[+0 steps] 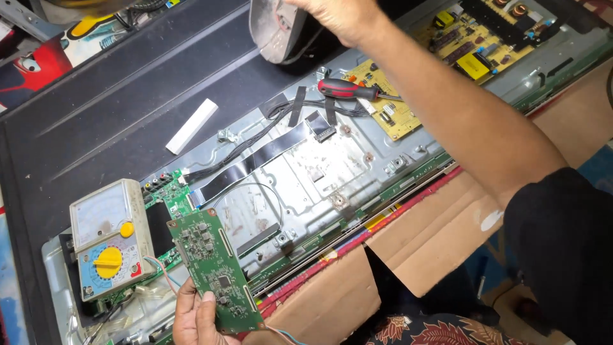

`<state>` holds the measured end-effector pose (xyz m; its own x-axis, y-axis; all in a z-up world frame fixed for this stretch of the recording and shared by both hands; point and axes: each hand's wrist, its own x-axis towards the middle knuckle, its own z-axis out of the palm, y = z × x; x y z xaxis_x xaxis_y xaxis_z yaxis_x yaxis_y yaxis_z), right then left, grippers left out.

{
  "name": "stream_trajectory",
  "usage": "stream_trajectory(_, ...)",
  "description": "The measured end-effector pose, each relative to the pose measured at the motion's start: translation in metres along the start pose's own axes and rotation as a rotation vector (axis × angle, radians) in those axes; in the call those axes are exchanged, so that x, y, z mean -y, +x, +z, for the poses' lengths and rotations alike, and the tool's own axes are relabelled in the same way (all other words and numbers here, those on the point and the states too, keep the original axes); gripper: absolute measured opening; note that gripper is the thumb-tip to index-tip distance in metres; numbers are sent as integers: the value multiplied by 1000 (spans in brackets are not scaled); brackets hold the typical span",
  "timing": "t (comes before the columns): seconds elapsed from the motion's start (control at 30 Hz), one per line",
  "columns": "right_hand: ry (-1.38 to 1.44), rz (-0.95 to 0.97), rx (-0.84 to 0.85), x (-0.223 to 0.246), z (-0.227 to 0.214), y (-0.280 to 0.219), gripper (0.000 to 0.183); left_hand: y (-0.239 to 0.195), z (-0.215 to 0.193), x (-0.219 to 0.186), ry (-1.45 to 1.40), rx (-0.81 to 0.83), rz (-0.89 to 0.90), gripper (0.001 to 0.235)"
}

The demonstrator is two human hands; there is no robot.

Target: The person holds a green circuit board, then picks up a soldering iron and solder wire. They proceed to solder various components on the board, applying heat and solder to specific points while holding the board steady.

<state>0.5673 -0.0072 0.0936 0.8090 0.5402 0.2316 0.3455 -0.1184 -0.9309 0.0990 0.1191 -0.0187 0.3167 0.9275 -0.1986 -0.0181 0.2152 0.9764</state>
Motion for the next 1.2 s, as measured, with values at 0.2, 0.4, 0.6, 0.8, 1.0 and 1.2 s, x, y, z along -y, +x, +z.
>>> stream_trajectory(0.2, 163, -426, -81, 44, 59, -90, 29, -16, 2, -14, -50, 33, -22, 47)
stream_trajectory(0.4, 172, -303, 94, 36, 63, -104, 30, -20, -16, -2, -53, 31, 53, 52)
stream_trajectory(0.6, 410, -90, 212, 14, 56, -86, 48, -18, 29, -44, -39, 230, -34, 45)
stream_trajectory(0.8, 411, -132, 133, 7, 64, -98, 46, 22, 109, -87, 326, 541, 22, 40)
stream_trajectory(1.0, 267, -144, 77, 18, 59, -112, 53, 58, 143, -70, 471, 750, 80, 39)
stream_trajectory(1.2, 176, -148, 63, 21, 52, -144, 55, 61, 134, -68, 478, 811, 101, 33)
